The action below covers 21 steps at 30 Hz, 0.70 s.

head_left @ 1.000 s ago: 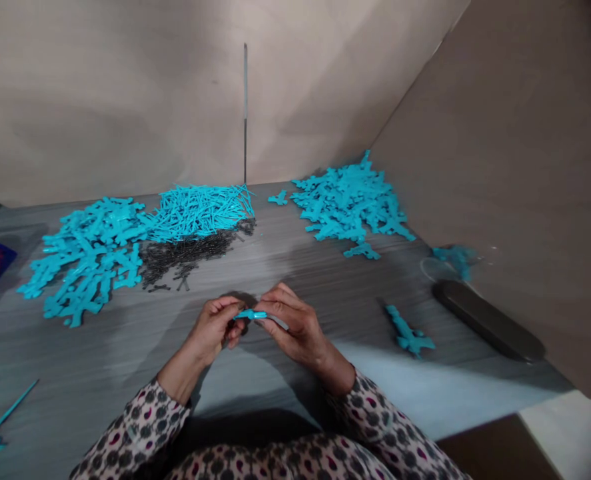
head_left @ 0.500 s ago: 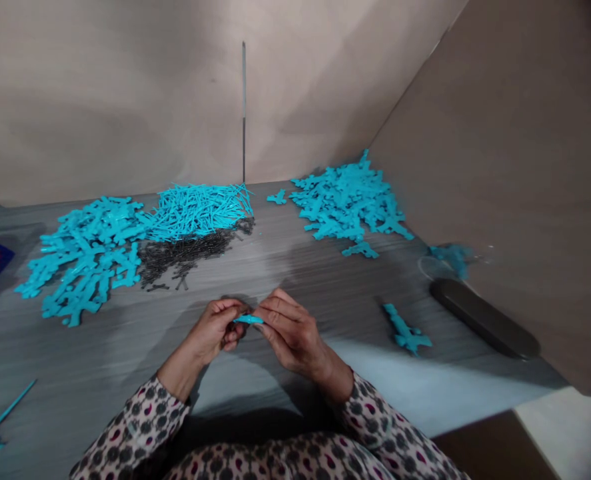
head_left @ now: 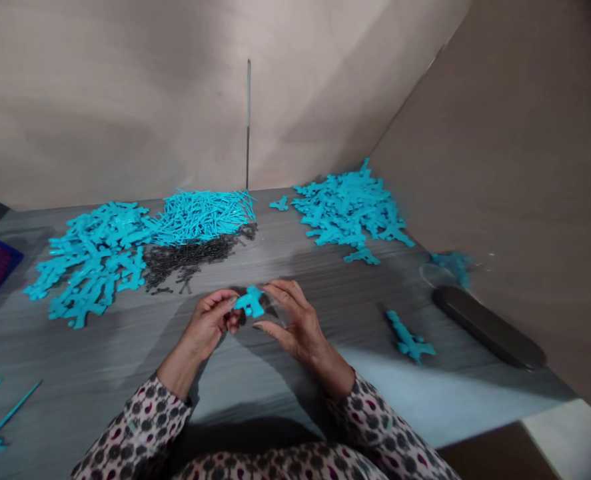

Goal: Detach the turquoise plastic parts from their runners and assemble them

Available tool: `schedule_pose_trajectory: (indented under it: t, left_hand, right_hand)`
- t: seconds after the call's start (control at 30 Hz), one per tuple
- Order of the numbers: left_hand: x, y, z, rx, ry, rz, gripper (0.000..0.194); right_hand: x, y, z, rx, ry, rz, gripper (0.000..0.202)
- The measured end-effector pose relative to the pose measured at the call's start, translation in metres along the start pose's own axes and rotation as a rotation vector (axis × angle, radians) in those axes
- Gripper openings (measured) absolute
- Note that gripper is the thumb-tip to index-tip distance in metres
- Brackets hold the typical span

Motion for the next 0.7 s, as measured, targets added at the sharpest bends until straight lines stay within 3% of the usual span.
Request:
schedule_pose_trajectory:
  t: [0.13, 0.27, 0.37, 0.43, 0.57, 0.7]
  left_hand:
    - [-0.001, -0.002, -0.019, -0.169, 0.076, 0.007, 0.043]
    - [-0.006, -0.008, -0.033, -0.316, 0.253, 0.023, 0.035]
    - [-0.011, -0.011, -0.034, -0.356, 0.349, 0.046, 0.03]
    - [-0.016, -0.014, -0.036, -0.404, 0.408, 0.075, 0.024]
    - [-0.029, -0.023, -0.043, -0.55, 0.544, 0.146, 0.013]
    - [-0.031, -0.024, -0.039, -0.547, 0.598, 0.153, 0.015]
  right_hand:
    - [-0.008, -0.003, -0.029, -0.244, 0.203, 0.02, 0.027]
    - [-0.035, -0.01, -0.041, -0.459, 0.509, 0.173, 0.033]
    - [-0.04, -0.012, -0.047, -0.515, 0.63, 0.156, 0.033]
    - [-0.036, -0.011, -0.048, -0.484, 0.618, 0.117, 0.032]
    - [-0.024, -0.002, -0.036, -0.279, 0.439, 0.06, 0.019]
    - [-0.019, 0.002, -0.023, -0.155, 0.38, 0.047, 0.013]
Point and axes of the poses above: each hand's wrist, its own y-axis towards the middle knuckle, its own x-axis out of the back of the hand, z = x × y, the point moved 10 cm from there along y, towards the middle knuckle, and after that the axes turned 4 degrees about -y, right-handed, at the moved point
